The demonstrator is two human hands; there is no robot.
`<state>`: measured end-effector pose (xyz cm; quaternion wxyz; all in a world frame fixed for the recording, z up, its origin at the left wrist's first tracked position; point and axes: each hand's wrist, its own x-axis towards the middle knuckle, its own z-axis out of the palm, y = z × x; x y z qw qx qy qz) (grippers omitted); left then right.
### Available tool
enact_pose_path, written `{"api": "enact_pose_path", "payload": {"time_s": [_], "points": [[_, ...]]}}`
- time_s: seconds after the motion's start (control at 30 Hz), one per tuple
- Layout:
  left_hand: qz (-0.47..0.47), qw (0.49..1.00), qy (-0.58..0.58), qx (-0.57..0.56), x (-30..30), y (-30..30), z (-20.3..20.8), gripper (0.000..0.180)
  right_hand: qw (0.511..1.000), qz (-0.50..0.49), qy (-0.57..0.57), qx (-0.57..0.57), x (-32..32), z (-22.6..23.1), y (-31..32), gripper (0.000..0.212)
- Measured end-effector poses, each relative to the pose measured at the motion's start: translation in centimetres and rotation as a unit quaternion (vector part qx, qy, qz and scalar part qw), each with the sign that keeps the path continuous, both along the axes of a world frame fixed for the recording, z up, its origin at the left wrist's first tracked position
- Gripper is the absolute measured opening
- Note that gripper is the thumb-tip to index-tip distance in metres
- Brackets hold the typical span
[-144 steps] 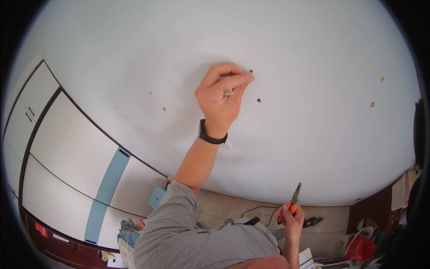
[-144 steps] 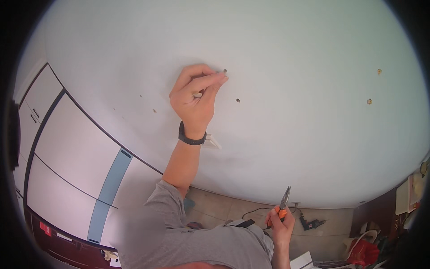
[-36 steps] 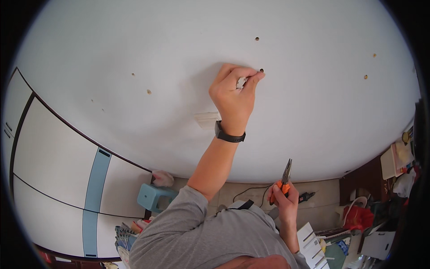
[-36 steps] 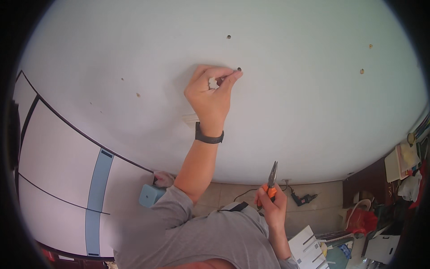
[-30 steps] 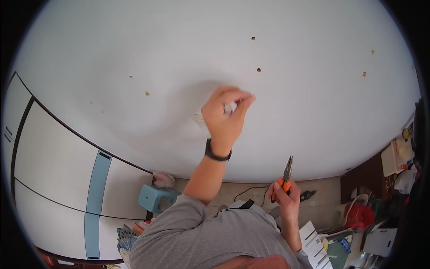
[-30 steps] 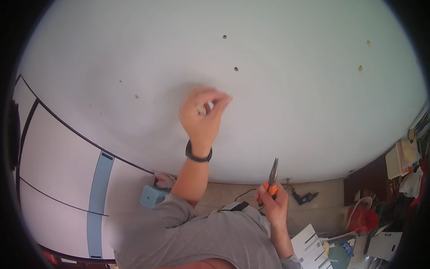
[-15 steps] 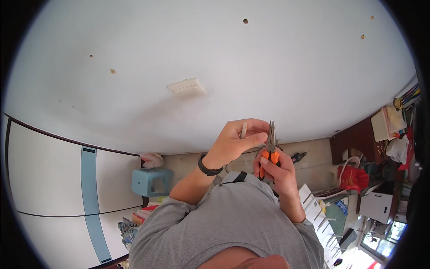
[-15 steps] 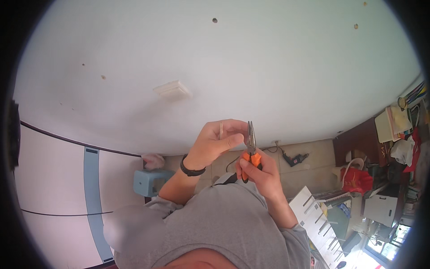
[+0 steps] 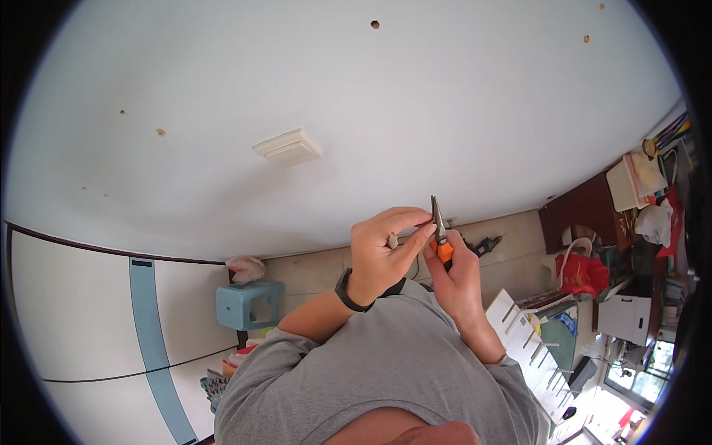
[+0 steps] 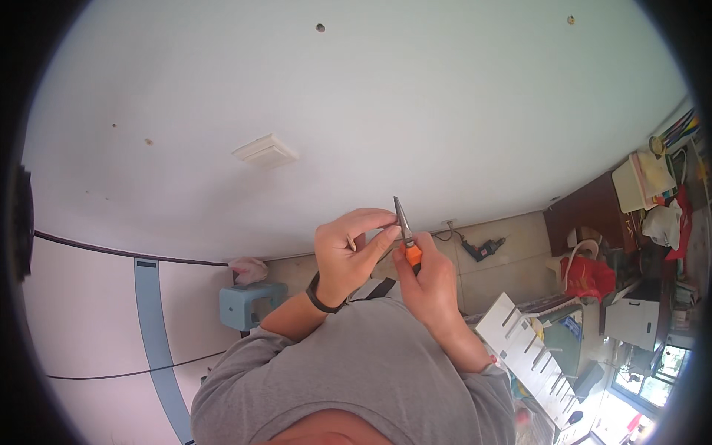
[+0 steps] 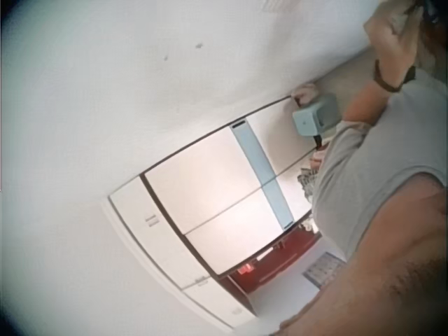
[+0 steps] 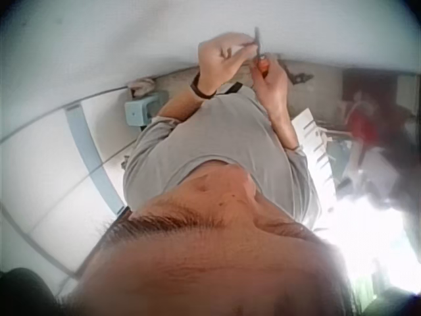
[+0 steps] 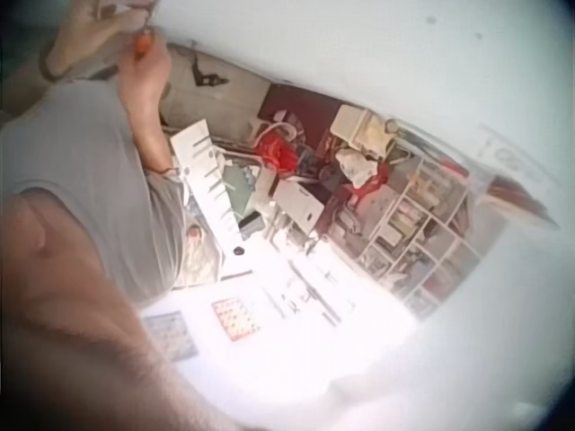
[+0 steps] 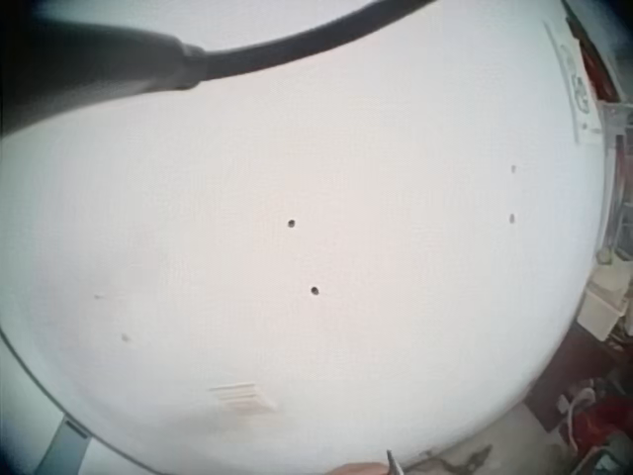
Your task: The person installs wall anchors and screws into a white wall. They use a screwdriver to tighten the anchors and pliers to cut and insert wooden dowels into pre-drilled holes. The person repeatedly places anchors and dowels into different holes across the wall.
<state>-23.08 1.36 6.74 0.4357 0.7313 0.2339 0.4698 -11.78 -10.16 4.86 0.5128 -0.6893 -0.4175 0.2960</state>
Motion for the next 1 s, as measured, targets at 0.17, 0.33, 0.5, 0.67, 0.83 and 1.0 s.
{"api": "enact_pose_path", "payload": {"time_s": [0.17, 0.33, 0.5, 0.67, 0.83, 1.0], "points": [[0.005, 1.000, 0.006, -0.030, 0.0, 0.0, -0.4, 0.010, 0.989, -0.042, -0.139, 0.009, -0.3, -0.1, 0.2, 0.018], [-0.013, 0.992, 0.028, -0.121, -0.2, 0.1, -0.4, 0.010, 0.975, -0.053, -0.215, 0.013, -0.5, -0.4, 0.2, 0.020], [-0.058, 0.976, 0.039, -0.206, -0.4, 0.3, -1.8, 0.014, 0.973, -0.054, -0.224, 0.014, -0.7, -0.3, 0.4, 0.022], [-0.083, 0.962, -0.036, -0.256, -0.1, 0.2, -2.9, 0.013, 0.992, -0.027, -0.118, -0.032, -0.7, 0.2, 0.5, 0.026], [-0.119, 0.931, -0.091, -0.334, -0.3, 0.4, -2.2, 0.013, 0.989, -0.009, 0.139, -0.047, 0.2, -0.6, 0.2, 0.025], [-0.120, 0.909, -0.035, -0.397, -1.2, 0.5, -1.1, 0.015, 0.957, -0.032, 0.284, 0.053, 0.7, 0.5, 0.6, 0.015]]}}
